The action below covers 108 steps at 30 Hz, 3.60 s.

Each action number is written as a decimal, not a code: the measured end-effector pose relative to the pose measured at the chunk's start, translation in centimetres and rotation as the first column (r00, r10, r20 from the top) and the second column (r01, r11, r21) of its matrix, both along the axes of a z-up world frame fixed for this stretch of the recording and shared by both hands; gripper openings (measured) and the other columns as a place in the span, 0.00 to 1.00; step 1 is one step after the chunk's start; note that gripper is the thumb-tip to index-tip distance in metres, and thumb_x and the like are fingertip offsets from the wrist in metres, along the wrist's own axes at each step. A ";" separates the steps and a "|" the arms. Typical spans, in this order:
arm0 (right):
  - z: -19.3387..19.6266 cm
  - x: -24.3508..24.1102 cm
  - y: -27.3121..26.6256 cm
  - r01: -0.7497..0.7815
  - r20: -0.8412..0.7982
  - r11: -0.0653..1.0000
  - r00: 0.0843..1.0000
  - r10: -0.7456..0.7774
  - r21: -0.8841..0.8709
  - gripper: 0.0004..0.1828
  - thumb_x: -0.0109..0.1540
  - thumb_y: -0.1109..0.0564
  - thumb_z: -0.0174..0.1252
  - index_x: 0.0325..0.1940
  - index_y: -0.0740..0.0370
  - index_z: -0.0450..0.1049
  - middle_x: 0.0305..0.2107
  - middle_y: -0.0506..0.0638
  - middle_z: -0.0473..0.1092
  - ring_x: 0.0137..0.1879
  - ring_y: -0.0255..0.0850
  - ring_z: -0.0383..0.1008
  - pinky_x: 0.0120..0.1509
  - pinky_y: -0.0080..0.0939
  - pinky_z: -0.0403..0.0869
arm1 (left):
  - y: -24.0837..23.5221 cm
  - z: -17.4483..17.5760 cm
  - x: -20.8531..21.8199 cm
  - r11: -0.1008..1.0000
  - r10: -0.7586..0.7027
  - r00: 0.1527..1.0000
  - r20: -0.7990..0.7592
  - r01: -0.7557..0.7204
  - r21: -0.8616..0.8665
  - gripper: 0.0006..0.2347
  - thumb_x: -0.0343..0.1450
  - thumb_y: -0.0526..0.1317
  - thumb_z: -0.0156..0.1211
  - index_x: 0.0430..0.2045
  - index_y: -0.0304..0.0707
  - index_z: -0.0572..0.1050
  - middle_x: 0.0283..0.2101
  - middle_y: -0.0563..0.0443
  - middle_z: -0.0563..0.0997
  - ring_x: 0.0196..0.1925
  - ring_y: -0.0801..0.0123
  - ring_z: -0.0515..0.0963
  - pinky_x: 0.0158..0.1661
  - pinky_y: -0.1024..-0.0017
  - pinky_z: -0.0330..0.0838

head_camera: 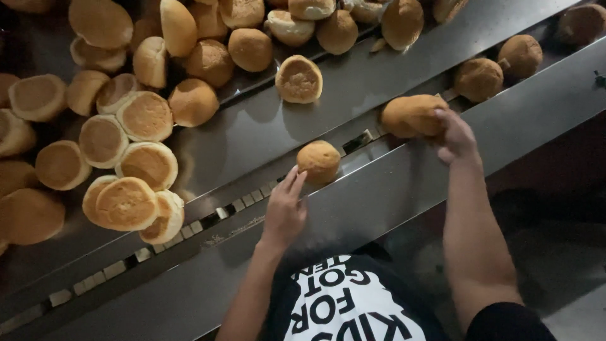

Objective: The person repeatedly picks up round bread buns from a pile on a metal surface and places them onto a moving conveyor belt. The hands arrange the buns in a single file as the belt carries them away. The task continues throughout the video with no other objects or tools visible.

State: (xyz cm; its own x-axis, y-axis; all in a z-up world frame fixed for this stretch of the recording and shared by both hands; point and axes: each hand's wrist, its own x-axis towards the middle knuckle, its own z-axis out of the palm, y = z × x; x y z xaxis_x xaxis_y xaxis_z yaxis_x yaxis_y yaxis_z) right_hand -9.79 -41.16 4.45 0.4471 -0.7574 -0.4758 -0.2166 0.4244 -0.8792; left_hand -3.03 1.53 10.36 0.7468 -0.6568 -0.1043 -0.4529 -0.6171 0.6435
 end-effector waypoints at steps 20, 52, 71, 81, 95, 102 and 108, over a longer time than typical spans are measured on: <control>-3.6 6.6 25.8 -0.887 -0.517 0.156 0.388 0.762 -0.436 0.40 0.58 0.47 0.70 0.74 0.45 0.65 0.67 0.60 0.63 0.73 0.58 0.62 0.74 0.60 0.63 | 18.1 -1.8 3.7 0.525 0.821 0.512 0.254 -0.851 0.018 0.16 0.72 0.29 0.62 0.55 0.25 0.71 0.67 0.30 0.58 0.66 0.30 0.64 0.58 0.41 0.70; -1.2 7.3 25.7 -0.885 -0.695 0.122 0.431 0.575 -0.449 0.38 0.67 0.33 0.54 0.68 0.65 0.70 0.59 0.66 0.67 0.67 0.60 0.65 0.69 0.58 0.68 | 10.8 -2.0 -1.9 0.692 0.717 0.615 0.327 -0.683 -0.234 0.33 0.64 0.29 0.68 0.66 0.29 0.62 0.60 0.32 0.69 0.61 0.39 0.72 0.59 0.47 0.70; 3.8 3.1 21.2 -0.675 -0.121 0.733 0.737 0.665 -0.082 0.33 0.65 0.52 0.63 0.73 0.59 0.63 0.58 0.72 0.65 0.60 0.66 0.72 0.56 0.62 0.75 | 10.0 -2.8 -1.5 0.681 0.448 0.748 0.489 -0.640 0.355 0.33 0.66 0.42 0.68 0.69 0.44 0.62 0.76 0.37 0.52 0.73 0.31 0.54 0.60 0.23 0.56; 7.9 2.5 25.1 -0.740 0.023 0.671 0.671 0.741 -0.053 0.39 0.62 0.56 0.62 0.75 0.69 0.57 0.58 0.75 0.62 0.60 0.64 0.69 0.53 0.69 0.73 | 15.0 -3.3 -1.3 0.276 0.731 0.512 -0.452 -0.827 -0.490 0.23 0.60 0.23 0.50 0.51 0.36 0.69 0.52 0.40 0.70 0.57 0.49 0.74 0.56 0.51 0.71; 4.5 5.2 29.7 -0.898 -0.201 0.438 0.436 0.877 -0.040 0.37 0.59 0.43 0.69 0.65 0.69 0.69 0.54 0.69 0.71 0.61 0.63 0.72 0.60 0.64 0.73 | 19.0 -8.4 3.1 0.613 0.729 0.625 0.277 -0.778 0.141 0.17 0.69 0.25 0.52 0.53 0.23 0.74 0.52 0.27 0.76 0.57 0.37 0.75 0.56 0.48 0.70; -3.7 6.0 27.0 -0.804 -0.575 0.172 0.539 0.616 -0.570 0.31 0.63 0.43 0.64 0.55 0.74 0.69 0.55 0.68 0.66 0.61 0.64 0.68 0.61 0.61 0.73 | 12.6 -5.2 1.9 0.777 0.572 0.524 0.631 -0.592 -0.214 0.36 0.60 0.26 0.66 0.68 0.35 0.65 0.67 0.33 0.68 0.68 0.41 0.66 0.65 0.50 0.55; 0.4 8.3 25.2 -0.529 -0.313 0.224 0.737 0.599 -0.818 0.55 0.51 0.55 0.74 0.76 0.71 0.55 0.65 0.72 0.58 0.72 0.69 0.57 0.75 0.64 0.59 | 9.5 -5.6 6.3 0.864 0.282 0.680 0.677 -0.486 0.128 0.34 0.63 0.45 0.70 0.67 0.46 0.66 0.75 0.41 0.57 0.74 0.38 0.54 0.52 0.40 0.69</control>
State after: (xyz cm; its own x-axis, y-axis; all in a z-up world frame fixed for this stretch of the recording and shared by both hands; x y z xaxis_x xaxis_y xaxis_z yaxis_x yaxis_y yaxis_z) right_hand -1.49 -15.96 4.89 0.9304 -0.2674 0.2507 -0.0145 -0.7104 -0.7036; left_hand 3.31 11.01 4.73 0.8841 -0.3140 0.3462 -0.3614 -0.9290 0.0802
